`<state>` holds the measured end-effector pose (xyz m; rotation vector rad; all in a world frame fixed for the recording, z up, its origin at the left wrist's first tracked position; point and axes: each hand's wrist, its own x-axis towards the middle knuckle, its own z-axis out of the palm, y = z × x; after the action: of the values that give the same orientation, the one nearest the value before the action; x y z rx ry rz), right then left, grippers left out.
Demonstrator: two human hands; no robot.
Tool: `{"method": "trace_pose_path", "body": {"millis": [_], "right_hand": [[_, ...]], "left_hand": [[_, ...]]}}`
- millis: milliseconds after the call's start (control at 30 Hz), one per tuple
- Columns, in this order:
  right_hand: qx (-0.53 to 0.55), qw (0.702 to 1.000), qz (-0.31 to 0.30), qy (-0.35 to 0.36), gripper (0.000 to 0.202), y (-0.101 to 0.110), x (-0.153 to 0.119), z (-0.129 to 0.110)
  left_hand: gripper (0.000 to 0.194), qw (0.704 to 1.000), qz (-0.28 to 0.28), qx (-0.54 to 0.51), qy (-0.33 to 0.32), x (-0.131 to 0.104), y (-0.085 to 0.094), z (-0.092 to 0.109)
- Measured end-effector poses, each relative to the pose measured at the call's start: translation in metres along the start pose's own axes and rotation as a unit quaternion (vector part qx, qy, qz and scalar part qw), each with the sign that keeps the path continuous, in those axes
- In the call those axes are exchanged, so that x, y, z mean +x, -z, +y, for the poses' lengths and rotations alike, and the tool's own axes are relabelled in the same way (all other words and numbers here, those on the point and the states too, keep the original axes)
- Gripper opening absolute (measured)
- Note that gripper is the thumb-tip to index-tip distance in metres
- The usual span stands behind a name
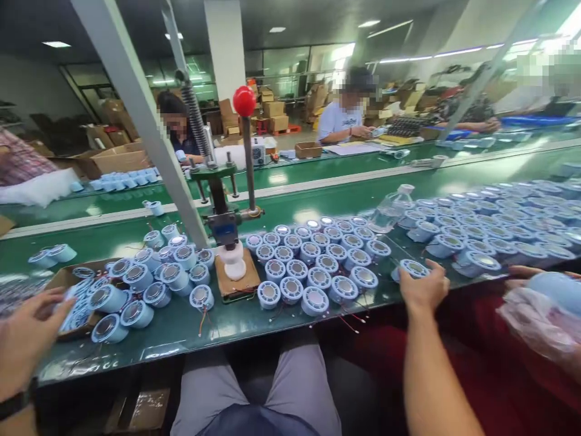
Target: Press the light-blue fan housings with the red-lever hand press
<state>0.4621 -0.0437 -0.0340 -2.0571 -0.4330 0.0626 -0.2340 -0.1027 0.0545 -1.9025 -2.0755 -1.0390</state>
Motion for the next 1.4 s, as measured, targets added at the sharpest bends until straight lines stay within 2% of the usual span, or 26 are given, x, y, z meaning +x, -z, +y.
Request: {"method": "trace_pose_path", "body": {"millis": [33, 67, 133, 200, 233, 300, 333, 400, 433, 467, 533, 633, 700, 833, 933, 1000, 1067, 1133, 1233, 1300, 1400], "right_hand": [[-0.008, 1.0, -0.021, -0.003, 0.056, 0.0, -0.001, 0.001], [-0.013, 0.999, -0.032, 0.006, 0.056, 0.001, -0.007, 0.001], [0.001, 0.997, -0.013, 0.071, 0.062, 0.005, -0.034, -0.003], [0.062, 0.981, 0.005, 0.182, 0.06, 0.004, -0.081, -0.012], [0.106, 0.963, -0.021, 0.248, 0.055, 0.001, -0.113, -0.018], [0.187, 0.898, -0.154, 0.368, 0.04, -0.012, -0.188, -0.03], [0.214, 0.844, -0.248, 0.425, 0.036, -0.023, -0.228, -0.037], [0.217, 0.761, -0.37, 0.487, 0.038, -0.05, -0.302, -0.047], [0.204, 0.734, -0.412, 0.499, 0.043, -0.064, -0.332, -0.051], [0.188, 0.72, -0.443, 0.5, 0.048, -0.078, -0.356, -0.054], [0.162, 0.707, -0.481, 0.492, 0.052, -0.101, -0.386, -0.056], [0.16, 0.706, -0.491, 0.484, 0.044, -0.109, -0.392, -0.047], [0.17, 0.702, -0.497, 0.481, 0.042, -0.099, -0.381, -0.032], [0.199, 0.709, -0.495, 0.461, 0.042, -0.067, -0.351, 0.006], [0.215, 0.733, -0.469, 0.444, 0.044, -0.054, -0.338, 0.023], [0.212, 0.75, -0.457, 0.428, 0.047, -0.052, -0.338, 0.026], [0.206, 0.763, -0.456, 0.409, 0.05, -0.055, -0.344, 0.023], [0.217, 0.773, -0.452, 0.389, 0.052, -0.06, -0.354, 0.018], [0.242, 0.783, -0.441, 0.367, 0.056, -0.068, -0.367, 0.013], [0.244, 0.786, -0.434, 0.366, 0.057, -0.071, -0.371, 0.013], [0.239, 0.787, -0.423, 0.381, 0.058, -0.073, -0.37, 0.016]], "left_hand": [[0.031, 1.0, 0.004, -0.01, 0.003, -0.015, -0.006, 0.005], [0.03, 0.999, -0.018, -0.033, -0.015, -0.033, -0.016, 0.014], [0.021, 0.985, -0.117, -0.074, -0.098, -0.068, -0.045, 0.038], [0.009, 0.972, -0.18, -0.087, -0.122, -0.096, -0.079, 0.06], [0.005, 0.971, -0.192, -0.085, -0.112, -0.106, -0.094, 0.066], [0.004, 0.973, -0.202, -0.079, -0.077, -0.117, -0.117, 0.07], [0.008, 0.974, -0.205, -0.08, -0.059, -0.12, -0.123, 0.068], [0.02, 0.972, -0.213, -0.091, -0.037, -0.12, -0.129, 0.062], [0.026, 0.971, -0.215, -0.097, -0.033, -0.12, -0.13, 0.059], [0.03, 0.971, -0.214, -0.1, -0.031, -0.12, -0.13, 0.058], [0.034, 0.978, -0.193, -0.08, -0.017, -0.122, -0.13, 0.059], [0.039, 0.99, -0.141, -0.016, 0.021, -0.127, -0.134, 0.068], [0.044, 0.99, -0.138, -0.007, 0.019, -0.13, -0.137, 0.074], [0.07, 0.986, -0.163, -0.024, -0.012, -0.13, -0.143, 0.078], [0.059, 0.985, -0.165, -0.038, 0.008, -0.125, -0.147, 0.082], [0.055, 0.981, -0.171, -0.085, 0.04, -0.12, -0.147, 0.09], [0.065, 0.965, -0.196, -0.167, 0.054, -0.115, -0.144, 0.104], [0.074, 0.94, -0.247, -0.235, 0.02, -0.109, -0.138, 0.123], [0.075, 0.919, -0.308, -0.243, -0.042, -0.103, -0.13, 0.147], [0.077, 0.917, -0.32, -0.234, -0.038, -0.1, -0.128, 0.157], [0.082, 0.915, -0.316, -0.25, -0.008, -0.099, -0.129, 0.16]]}}
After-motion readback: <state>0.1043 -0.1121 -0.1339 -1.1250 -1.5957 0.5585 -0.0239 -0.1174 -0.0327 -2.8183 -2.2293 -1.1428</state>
